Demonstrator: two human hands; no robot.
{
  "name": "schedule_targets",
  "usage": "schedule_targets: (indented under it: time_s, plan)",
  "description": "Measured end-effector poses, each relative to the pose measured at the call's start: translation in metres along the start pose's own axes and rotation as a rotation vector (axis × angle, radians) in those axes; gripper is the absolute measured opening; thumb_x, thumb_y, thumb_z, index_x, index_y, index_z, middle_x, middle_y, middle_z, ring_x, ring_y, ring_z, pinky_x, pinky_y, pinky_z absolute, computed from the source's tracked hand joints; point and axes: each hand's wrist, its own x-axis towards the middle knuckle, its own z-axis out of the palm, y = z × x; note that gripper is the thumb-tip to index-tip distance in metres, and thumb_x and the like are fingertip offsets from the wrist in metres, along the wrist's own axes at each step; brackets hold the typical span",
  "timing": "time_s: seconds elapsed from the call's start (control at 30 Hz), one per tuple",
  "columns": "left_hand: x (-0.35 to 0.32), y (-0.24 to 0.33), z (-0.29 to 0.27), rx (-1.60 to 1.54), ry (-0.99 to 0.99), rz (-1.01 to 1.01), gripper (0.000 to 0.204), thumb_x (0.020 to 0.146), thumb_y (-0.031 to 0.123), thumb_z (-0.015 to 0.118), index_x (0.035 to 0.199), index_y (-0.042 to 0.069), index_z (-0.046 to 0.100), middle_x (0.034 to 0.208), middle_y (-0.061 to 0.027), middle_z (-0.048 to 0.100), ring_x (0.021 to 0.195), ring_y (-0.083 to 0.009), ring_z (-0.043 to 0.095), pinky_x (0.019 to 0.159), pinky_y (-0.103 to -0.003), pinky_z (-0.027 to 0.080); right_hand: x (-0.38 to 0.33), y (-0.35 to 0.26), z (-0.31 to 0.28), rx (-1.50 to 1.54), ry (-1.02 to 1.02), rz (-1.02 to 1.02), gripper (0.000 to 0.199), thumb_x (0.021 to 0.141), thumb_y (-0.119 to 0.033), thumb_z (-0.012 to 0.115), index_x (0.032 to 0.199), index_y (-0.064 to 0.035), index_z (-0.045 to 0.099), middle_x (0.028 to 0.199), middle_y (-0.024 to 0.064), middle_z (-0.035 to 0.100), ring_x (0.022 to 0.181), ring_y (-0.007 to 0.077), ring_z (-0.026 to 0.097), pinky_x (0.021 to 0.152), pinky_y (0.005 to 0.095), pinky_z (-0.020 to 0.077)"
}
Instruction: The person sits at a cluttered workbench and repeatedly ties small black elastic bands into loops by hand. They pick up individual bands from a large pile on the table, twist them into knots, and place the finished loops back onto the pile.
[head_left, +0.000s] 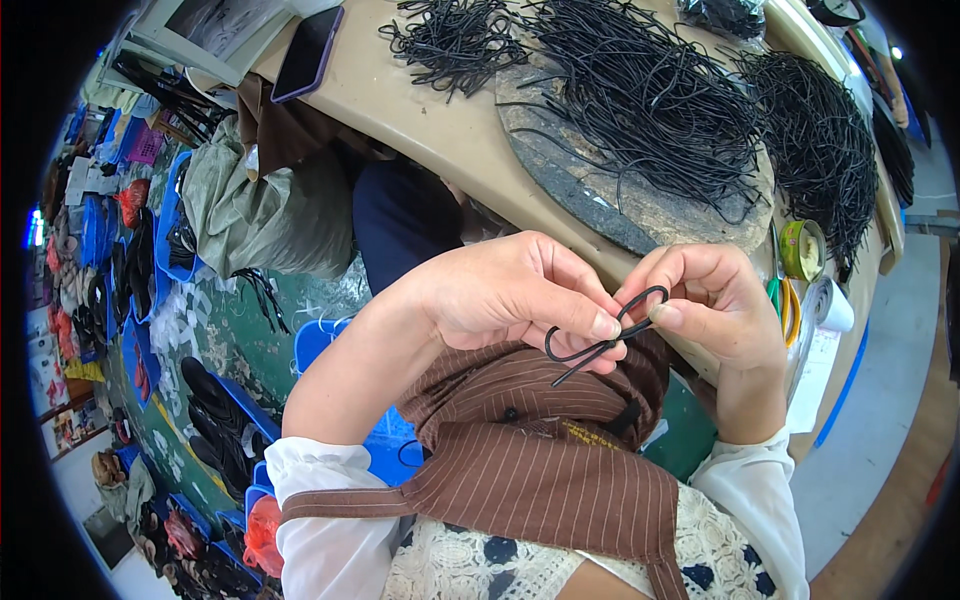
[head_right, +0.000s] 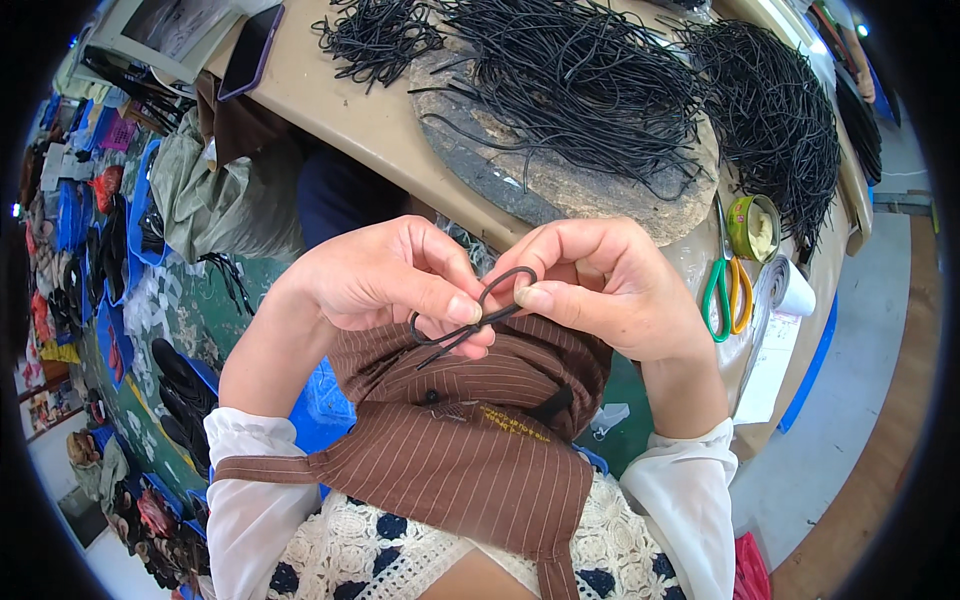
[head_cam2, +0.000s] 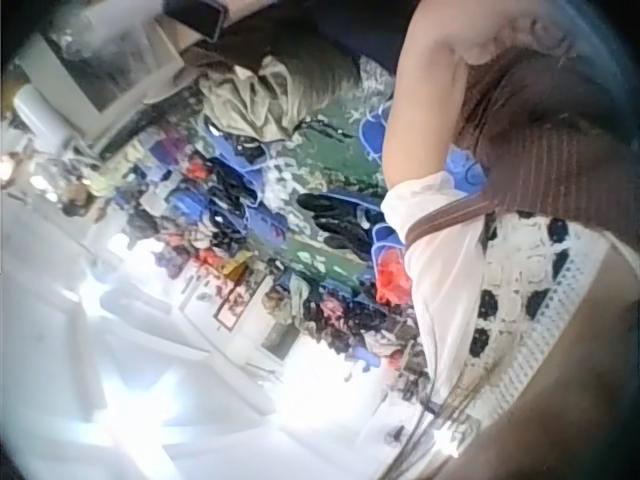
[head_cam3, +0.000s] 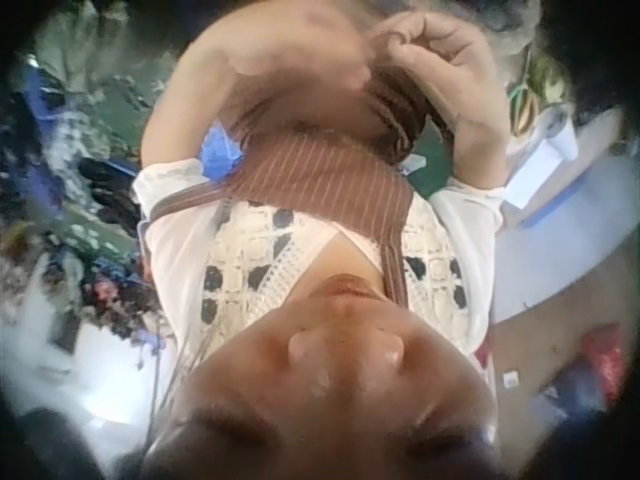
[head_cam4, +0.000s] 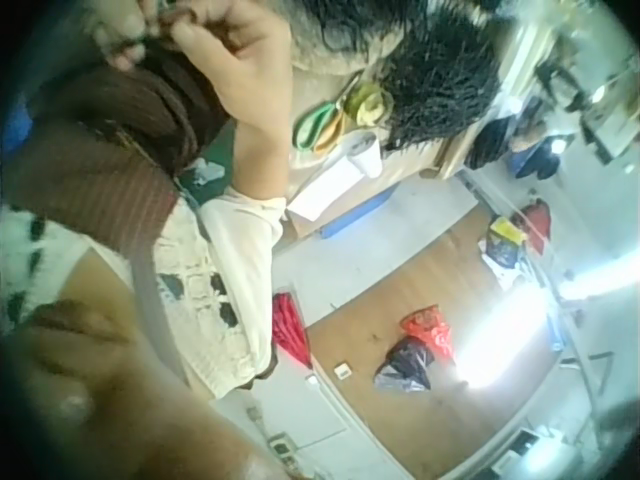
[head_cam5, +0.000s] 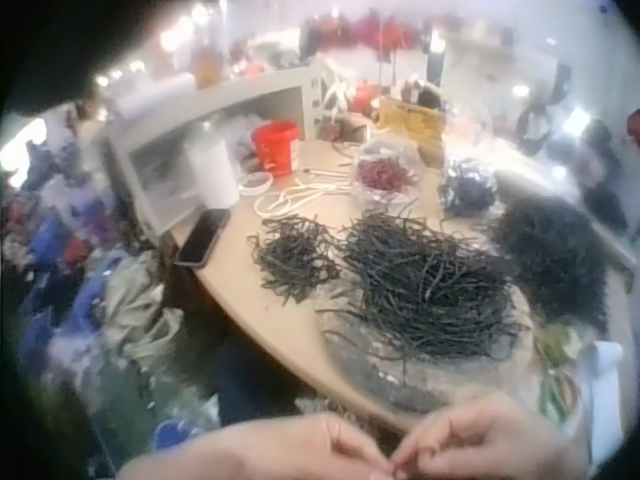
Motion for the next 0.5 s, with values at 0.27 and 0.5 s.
schedule_targets:
  time_s: [0.27,0.5]
  plan:
    - [-0.002,0.001,0.003,0.117,0.107,0.069,0.018,0.076,0.007,0.064,0.089,-0.005,0.060,0.081,-0.0142,0.064,0.070,-0.0166,0.063,0.062,-0.024,0.051,0.000,0.008,-0.004,0.002,0.095,-0.014,0.007,0.081,-0.001,0.056,0.085,0.0037,0.057,0.093,0.0136,0.061,0.082,0.0149,0.060,0.077,0.0266,0.0484]
    - [-0.016,-0.018,0.004,0.356,0.406,0.379,0.024,0.084,0.008,0.055,0.105,-0.004,0.055,0.088,-0.0141,0.063,0.078,-0.0183,0.064,0.066,-0.024,0.053,0.002,0.020,-0.011,0.073,0.267,-0.014,0.009,0.082,-0.004,0.055,0.087,0.0037,0.054,0.091,0.0162,0.059,0.082,0.0184,0.061,0.076,0.0308,0.0528]
